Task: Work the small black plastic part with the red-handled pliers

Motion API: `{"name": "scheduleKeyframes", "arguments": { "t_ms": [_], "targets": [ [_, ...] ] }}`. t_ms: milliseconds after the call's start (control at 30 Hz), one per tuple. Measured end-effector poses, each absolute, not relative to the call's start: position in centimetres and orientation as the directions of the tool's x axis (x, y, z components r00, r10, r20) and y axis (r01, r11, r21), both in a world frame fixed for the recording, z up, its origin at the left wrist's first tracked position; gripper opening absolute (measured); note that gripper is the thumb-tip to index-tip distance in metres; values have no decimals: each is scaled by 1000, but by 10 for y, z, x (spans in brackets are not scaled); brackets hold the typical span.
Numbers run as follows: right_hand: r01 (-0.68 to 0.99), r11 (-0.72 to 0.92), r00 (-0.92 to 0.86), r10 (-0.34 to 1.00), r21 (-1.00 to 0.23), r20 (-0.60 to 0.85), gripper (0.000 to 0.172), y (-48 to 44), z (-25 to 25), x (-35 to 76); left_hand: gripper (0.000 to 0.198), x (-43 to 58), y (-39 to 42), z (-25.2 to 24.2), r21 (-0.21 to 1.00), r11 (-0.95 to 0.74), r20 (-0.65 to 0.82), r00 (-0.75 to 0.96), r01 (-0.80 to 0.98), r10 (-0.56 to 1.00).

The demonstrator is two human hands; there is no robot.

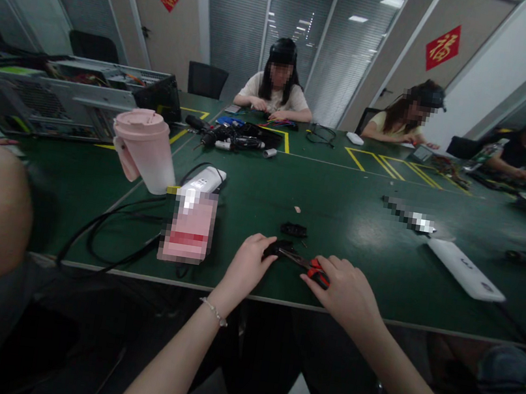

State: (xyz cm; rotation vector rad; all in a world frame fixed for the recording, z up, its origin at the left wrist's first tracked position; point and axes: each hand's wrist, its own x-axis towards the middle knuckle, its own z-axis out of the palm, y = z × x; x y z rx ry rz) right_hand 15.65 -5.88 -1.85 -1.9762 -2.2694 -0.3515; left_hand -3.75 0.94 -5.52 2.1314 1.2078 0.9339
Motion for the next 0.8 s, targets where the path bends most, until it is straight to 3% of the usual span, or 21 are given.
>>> {"name": "scheduleKeyframes", "arguments": {
  "t_ms": [233, 800],
  "targets": [
    [989, 137, -146, 966, 55, 213, 41, -57, -22, 158, 34, -38, 10, -57, 707, -473, 316, 364, 526, 876],
    [986, 150, -163, 958, 74, 236, 40, -56, -20, 159, 34, -38, 9, -55, 713, -474, 318, 364, 516, 876]
  ]
}}
